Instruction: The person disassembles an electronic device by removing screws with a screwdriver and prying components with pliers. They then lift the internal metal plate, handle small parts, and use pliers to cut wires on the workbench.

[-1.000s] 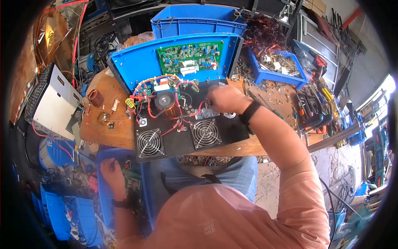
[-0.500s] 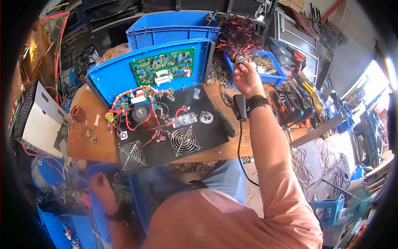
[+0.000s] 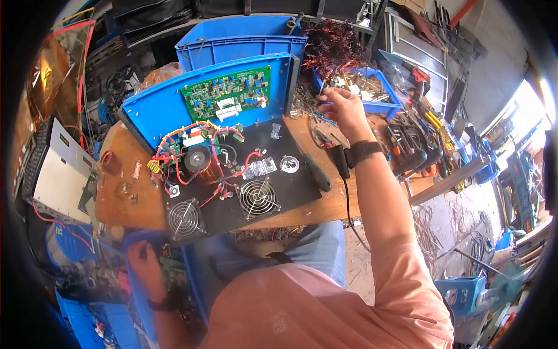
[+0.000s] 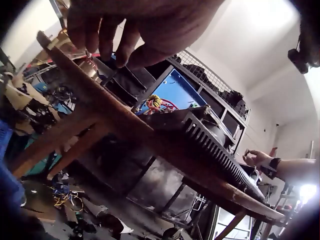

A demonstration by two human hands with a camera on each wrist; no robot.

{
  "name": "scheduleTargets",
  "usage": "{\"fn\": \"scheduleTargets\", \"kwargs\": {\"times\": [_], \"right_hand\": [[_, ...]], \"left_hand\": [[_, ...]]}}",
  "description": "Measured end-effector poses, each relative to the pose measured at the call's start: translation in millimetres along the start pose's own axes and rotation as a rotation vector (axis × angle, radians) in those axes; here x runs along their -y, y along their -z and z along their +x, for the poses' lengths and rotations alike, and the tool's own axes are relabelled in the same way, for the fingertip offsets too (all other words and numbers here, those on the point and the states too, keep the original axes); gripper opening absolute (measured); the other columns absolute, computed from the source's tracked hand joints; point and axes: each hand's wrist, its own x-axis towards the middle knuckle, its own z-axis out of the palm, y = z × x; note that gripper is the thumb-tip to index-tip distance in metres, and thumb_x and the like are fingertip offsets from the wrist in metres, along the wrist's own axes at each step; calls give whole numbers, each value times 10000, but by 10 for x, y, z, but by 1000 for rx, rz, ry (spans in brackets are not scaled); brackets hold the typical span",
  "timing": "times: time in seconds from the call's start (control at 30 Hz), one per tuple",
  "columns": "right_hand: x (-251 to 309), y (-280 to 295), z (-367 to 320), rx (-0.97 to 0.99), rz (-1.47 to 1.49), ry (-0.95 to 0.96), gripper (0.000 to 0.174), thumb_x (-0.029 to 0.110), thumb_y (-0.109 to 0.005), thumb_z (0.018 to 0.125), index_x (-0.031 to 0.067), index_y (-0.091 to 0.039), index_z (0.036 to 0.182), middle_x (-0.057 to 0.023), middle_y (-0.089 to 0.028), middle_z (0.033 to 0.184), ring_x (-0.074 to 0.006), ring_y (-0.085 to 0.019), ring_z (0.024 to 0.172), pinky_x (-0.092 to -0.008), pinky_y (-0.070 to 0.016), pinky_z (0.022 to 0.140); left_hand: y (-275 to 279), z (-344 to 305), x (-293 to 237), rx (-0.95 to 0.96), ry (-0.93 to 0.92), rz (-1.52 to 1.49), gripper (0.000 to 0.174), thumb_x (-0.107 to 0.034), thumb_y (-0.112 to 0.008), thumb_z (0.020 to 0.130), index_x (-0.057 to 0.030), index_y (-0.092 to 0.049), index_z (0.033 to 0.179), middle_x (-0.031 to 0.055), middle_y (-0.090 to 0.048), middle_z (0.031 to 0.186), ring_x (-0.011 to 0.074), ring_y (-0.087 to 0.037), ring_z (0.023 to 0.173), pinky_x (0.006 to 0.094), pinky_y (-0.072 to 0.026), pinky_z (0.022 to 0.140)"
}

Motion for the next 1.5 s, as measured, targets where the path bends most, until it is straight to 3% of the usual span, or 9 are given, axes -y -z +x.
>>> {"fn": "scheduleTargets", "kwargs": {"times": [0.17,0.3,0.57,0.93,1.13,1.3,1.4,1.43,1.5], "right_hand": [[61,-489,-373,77,-641,526,299,139,-774,789,-18,-682,1026,-97,-715,916,-174,-661,723,-311,-537,684],[195,-836,-796,280,-747,780,278,120,-792,733,30,-668,965,-114,-664,877,-269,-669,723,-374,-541,656],[208,-1349,-1329,591,-731,1047,341,58,-799,694,56,-677,1013,-119,-667,922,-286,-669,803,-370,-553,692],[11,-1680,-1707,846,-622,978,356,139,-764,742,25,-654,1061,-122,-645,974,-323,-645,857,-414,-541,742],[216,-1360,-1684,731,-683,952,385,125,-806,721,34,-667,1069,-133,-659,1075,-327,-670,916,-402,-572,747],[233,-910,-1630,640,-729,748,273,57,-784,724,21,-684,976,-131,-676,923,-334,-671,814,-401,-558,714],[121,-732,-1640,577,-773,647,249,61,-779,732,31,-691,963,-134,-666,892,-340,-660,796,-415,-544,696],[126,-673,-1632,597,-814,690,246,14,-764,762,-9,-690,995,-145,-662,902,-272,-671,799,-328,-551,692],[133,-566,-1621,577,-816,614,242,21,-763,763,1,-693,994,-145,-667,909,-288,-668,802,-345,-547,701]], "left_hand": [[68,170,-541,44,-15,-85,109,2,-666,840,11,-658,949,123,-615,989,278,-600,956,362,-477,884],[125,313,-938,107,-38,-159,198,31,-709,786,-2,-676,978,129,-631,1007,284,-613,983,359,-482,886],[55,603,-2011,223,-586,-292,446,-20,-805,672,-30,-687,1102,136,-636,1092,321,-594,1022,398,-492,886],[32,477,-1827,290,-663,-168,360,-48,-802,632,-29,-687,972,96,-625,1011,319,-570,979,417,-488,845],[8,699,-921,48,-259,22,300,-121,-833,683,-82,-744,967,117,-656,1014,316,-582,981,411,-451,896],[-260,973,-12,23,-20,211,254,-203,-821,718,-61,-749,915,136,-664,947,341,-595,938,441,-457,881],[-474,1075,232,74,-80,291,313,-261,-821,712,-62,-748,944,154,-668,954,366,-594,931,475,-462,875],[-578,1124,204,105,-98,294,331,-265,-822,710,-62,-747,959,159,-669,956,371,-594,934,480,-462,878],[-563,1087,123,40,-190,401,469,-311,-816,734,-58,-705,1113,223,-643,1027,406,-571,994,496,-450,904]]}}
